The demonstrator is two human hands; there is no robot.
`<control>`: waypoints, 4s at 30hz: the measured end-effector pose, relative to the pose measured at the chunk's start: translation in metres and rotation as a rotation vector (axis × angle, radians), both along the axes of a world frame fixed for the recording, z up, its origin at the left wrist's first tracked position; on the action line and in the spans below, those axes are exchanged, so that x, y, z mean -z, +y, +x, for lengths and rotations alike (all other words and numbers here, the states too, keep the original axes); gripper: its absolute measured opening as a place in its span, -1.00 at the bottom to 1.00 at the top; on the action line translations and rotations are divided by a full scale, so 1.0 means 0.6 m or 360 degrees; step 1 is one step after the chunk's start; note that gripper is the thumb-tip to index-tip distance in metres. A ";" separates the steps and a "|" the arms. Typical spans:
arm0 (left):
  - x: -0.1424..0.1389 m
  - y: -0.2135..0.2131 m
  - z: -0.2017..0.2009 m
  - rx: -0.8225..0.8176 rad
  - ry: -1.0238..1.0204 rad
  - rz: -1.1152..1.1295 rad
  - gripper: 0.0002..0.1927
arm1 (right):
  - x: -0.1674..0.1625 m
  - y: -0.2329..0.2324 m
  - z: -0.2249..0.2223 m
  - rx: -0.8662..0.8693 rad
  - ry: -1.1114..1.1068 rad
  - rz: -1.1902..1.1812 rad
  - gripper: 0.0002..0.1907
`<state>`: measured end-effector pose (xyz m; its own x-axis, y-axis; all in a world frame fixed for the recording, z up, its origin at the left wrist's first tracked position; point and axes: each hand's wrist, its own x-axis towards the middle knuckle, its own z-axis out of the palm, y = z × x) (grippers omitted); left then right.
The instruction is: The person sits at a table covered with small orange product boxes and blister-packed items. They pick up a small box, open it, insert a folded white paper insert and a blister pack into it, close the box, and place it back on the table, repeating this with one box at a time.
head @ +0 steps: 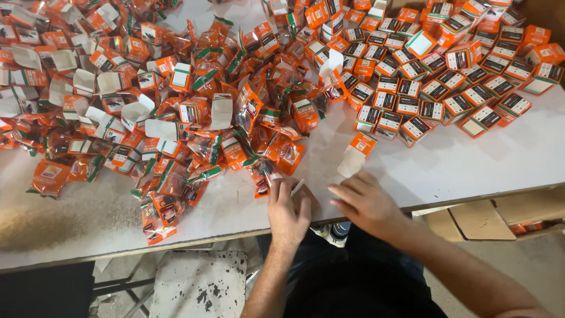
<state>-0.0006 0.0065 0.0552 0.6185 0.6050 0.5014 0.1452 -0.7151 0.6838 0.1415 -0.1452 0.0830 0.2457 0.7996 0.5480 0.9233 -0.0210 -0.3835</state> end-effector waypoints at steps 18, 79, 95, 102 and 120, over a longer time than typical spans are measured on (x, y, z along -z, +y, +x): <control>0.014 -0.051 0.024 0.0152 0.0194 -0.0189 -0.58 | 0.064 0.024 -0.009 0.0264 0.0676 0.0225 -0.64; 0.050 -0.019 -0.002 0.0337 -0.0084 0.0561 -0.42 | 0.086 0.061 0.012 0.0089 0.0488 -0.0141 -0.83; 0.040 0.015 0.018 0.0531 0.0021 0.0453 -0.50 | 0.088 0.023 0.007 -0.0085 0.0307 0.0138 -0.50; 0.044 -0.004 0.013 0.0516 0.0024 0.0181 -0.54 | 0.083 0.018 0.016 -0.0068 0.0469 0.0136 -0.71; 0.076 0.004 0.020 0.0504 0.0080 0.0047 -0.38 | 0.099 0.023 0.034 -0.0317 0.0559 0.0190 -0.54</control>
